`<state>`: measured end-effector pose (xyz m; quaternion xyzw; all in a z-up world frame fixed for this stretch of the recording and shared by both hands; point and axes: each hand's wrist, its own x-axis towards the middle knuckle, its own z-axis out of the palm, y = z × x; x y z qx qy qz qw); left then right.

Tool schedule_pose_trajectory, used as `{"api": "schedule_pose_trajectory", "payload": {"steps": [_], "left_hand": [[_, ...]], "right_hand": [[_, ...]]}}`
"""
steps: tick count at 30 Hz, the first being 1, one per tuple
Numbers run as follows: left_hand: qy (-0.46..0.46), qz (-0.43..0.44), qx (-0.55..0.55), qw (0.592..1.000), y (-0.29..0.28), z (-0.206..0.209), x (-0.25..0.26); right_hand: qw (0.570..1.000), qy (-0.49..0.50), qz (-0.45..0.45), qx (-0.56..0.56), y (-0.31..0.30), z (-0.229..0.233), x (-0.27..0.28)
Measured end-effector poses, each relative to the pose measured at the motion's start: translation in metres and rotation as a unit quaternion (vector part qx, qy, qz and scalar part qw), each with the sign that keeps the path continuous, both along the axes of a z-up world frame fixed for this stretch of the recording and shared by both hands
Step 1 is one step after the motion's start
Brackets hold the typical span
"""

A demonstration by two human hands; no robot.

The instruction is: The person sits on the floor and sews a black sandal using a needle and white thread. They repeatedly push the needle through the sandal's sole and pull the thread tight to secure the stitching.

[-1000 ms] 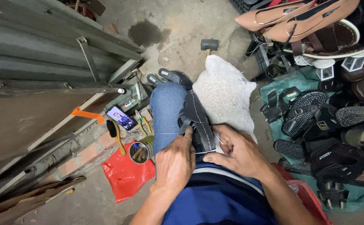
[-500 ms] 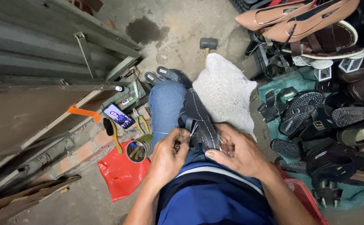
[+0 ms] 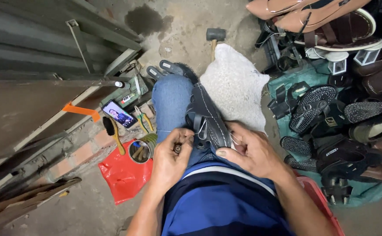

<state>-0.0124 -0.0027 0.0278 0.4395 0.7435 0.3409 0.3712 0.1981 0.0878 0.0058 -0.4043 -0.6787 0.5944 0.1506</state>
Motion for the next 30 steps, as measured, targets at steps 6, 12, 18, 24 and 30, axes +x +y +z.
{"api": "schedule_pose_trajectory", "payload": {"steps": [6,12,18,24,30], "left_hand": [[0.069,0.005,0.080,0.994,-0.006,-0.001,0.004],[0.156,-0.040,0.085,0.983,0.001,-0.009,0.015],[0.045,-0.086,0.017,0.995,0.005,-0.001,0.013],[0.378,-0.094,0.100,0.916,0.006,-0.014,0.019],[0.496,-0.082,0.113,0.857,0.010,-0.024,0.023]], "right_hand": [[1.000,-0.009,-0.004,-0.013,-0.002,0.001,0.002],[1.000,-0.002,0.001,-0.020,-0.005,-0.008,0.006],[1.000,0.004,-0.004,-0.015,-0.005,-0.012,0.008],[1.000,0.018,0.008,-0.004,0.000,0.001,-0.001],[1.000,0.018,0.000,0.008,0.000,0.000,0.002]]}}
